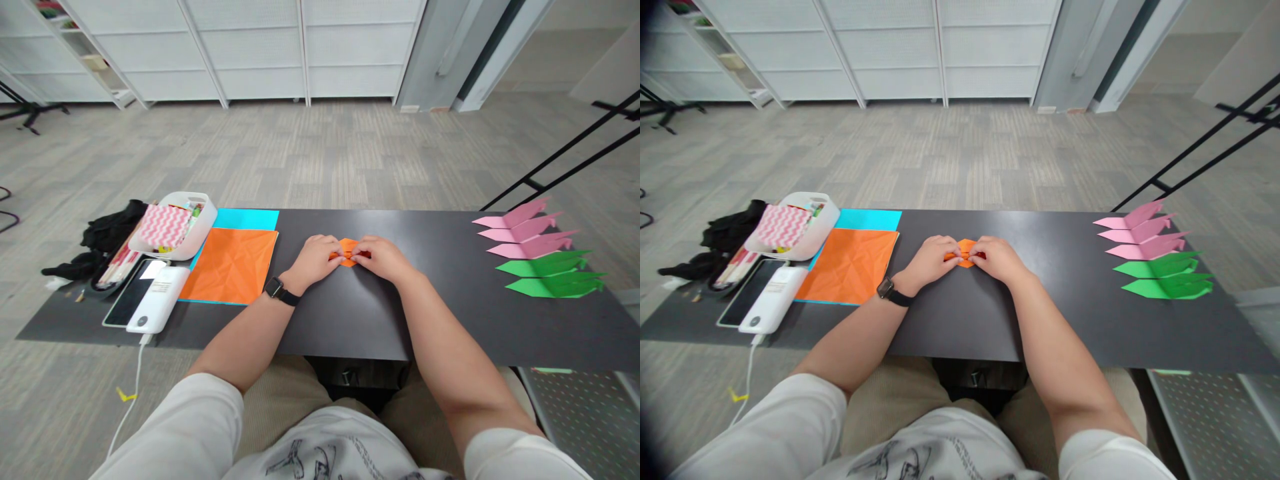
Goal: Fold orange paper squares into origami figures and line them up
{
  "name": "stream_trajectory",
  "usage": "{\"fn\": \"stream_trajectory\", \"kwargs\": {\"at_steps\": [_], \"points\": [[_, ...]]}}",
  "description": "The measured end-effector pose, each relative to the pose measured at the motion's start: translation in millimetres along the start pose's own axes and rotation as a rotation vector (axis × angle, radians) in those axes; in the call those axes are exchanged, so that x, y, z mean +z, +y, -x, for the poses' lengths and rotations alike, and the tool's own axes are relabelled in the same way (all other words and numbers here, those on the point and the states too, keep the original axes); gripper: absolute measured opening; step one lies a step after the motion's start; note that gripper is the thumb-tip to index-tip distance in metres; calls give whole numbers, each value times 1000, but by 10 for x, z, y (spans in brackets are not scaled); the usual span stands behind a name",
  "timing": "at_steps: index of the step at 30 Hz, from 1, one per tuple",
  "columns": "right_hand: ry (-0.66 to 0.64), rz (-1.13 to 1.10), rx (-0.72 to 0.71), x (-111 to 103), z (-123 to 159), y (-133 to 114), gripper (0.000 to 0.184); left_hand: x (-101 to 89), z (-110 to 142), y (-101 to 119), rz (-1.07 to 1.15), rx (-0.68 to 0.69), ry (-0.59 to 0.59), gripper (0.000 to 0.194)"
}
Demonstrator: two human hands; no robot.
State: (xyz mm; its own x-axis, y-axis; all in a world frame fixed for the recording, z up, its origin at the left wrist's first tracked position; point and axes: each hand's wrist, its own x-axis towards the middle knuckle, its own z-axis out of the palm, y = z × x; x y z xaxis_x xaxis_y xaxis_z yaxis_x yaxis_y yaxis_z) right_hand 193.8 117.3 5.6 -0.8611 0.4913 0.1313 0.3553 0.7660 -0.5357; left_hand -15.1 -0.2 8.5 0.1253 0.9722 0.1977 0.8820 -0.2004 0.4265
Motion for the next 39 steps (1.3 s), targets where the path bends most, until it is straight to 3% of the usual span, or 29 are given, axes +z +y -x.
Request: {"fn": "stream_trajectory", "kwargs": {"at_steps": [8,13,22,39], "points": [[-15,-58,46,-98,34,-52,7,2,33,4,6,-4,-5,9],[-70,-38,43,-95,23,-40,13,7,32,13,15,-20,-21,13],[-54,18,48,-60,10,-38,15,12,7,46,-15,-58,-2,22],[12,102,98,28,-2,-6,7,80,-19,82,-26,-93,47,11]]}}
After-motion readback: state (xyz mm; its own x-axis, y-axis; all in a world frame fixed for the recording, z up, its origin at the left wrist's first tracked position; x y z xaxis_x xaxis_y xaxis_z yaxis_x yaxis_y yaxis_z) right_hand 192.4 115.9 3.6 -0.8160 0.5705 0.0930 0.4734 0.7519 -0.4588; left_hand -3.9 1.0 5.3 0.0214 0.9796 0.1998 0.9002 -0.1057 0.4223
